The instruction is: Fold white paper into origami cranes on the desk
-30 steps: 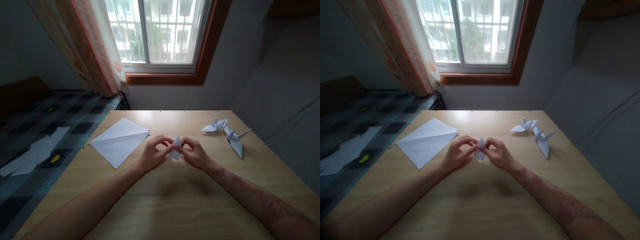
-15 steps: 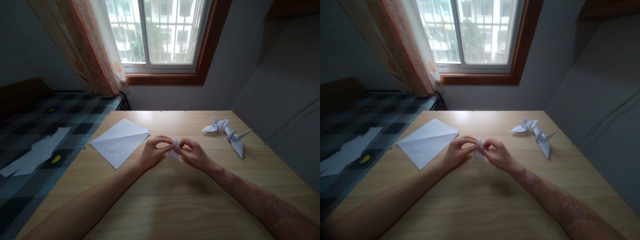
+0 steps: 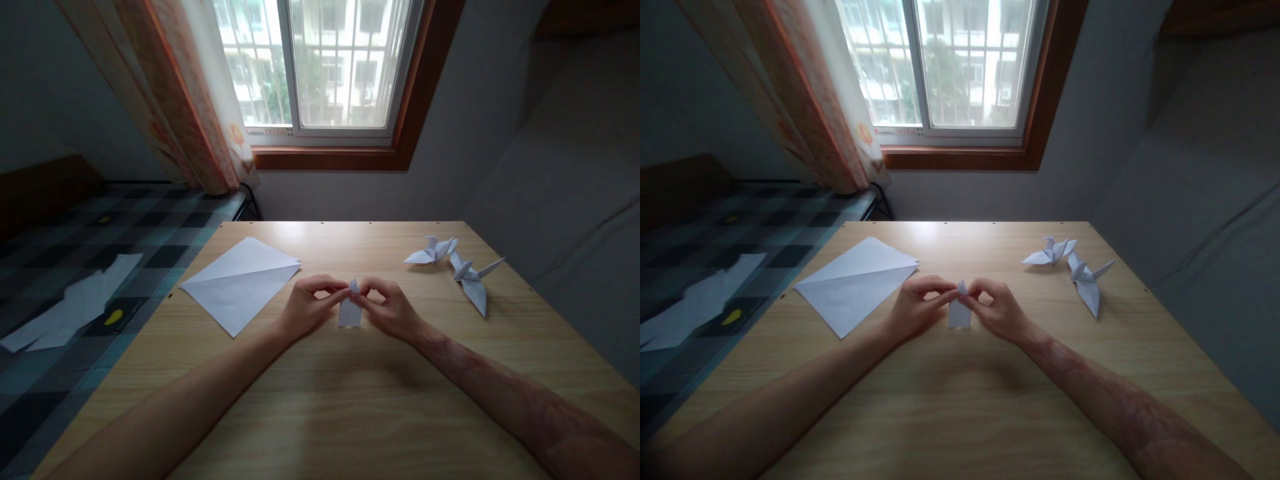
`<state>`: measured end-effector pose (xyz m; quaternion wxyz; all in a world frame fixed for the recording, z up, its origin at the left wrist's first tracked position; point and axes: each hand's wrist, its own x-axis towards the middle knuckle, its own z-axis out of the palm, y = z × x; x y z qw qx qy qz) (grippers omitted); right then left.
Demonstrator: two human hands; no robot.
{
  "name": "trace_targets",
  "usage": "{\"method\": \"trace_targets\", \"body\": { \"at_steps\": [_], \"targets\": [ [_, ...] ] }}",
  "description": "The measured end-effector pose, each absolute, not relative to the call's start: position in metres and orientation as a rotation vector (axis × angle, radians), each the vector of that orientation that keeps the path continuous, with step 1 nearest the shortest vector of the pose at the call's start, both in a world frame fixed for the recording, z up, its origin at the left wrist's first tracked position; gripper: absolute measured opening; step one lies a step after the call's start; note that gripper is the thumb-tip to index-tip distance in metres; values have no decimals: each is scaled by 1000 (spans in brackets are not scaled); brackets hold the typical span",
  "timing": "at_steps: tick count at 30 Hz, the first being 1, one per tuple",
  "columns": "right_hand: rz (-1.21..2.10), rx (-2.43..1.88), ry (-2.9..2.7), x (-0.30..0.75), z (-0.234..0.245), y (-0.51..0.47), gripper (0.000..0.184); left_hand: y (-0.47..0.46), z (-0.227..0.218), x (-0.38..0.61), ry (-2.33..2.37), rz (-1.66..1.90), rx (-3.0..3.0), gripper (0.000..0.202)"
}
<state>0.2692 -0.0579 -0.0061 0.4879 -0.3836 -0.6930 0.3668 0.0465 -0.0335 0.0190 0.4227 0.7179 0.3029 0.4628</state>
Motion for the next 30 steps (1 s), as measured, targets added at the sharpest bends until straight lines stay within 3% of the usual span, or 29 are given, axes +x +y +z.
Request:
{"method": "trace_targets", "body": {
  "at_steps": [10,21,30],
  "targets": [
    [1056,-943,-1588,264,-3,-61,40,-37,18,48,780,1241,1906,18],
    [866,-945,-1679,268,2,-58,34,-32,21,46,744,1136,1860,21],
    [946,-976,-1598,267,-2,-57,38,-35,18,49,822,1180,1875,23]
  ]
}}
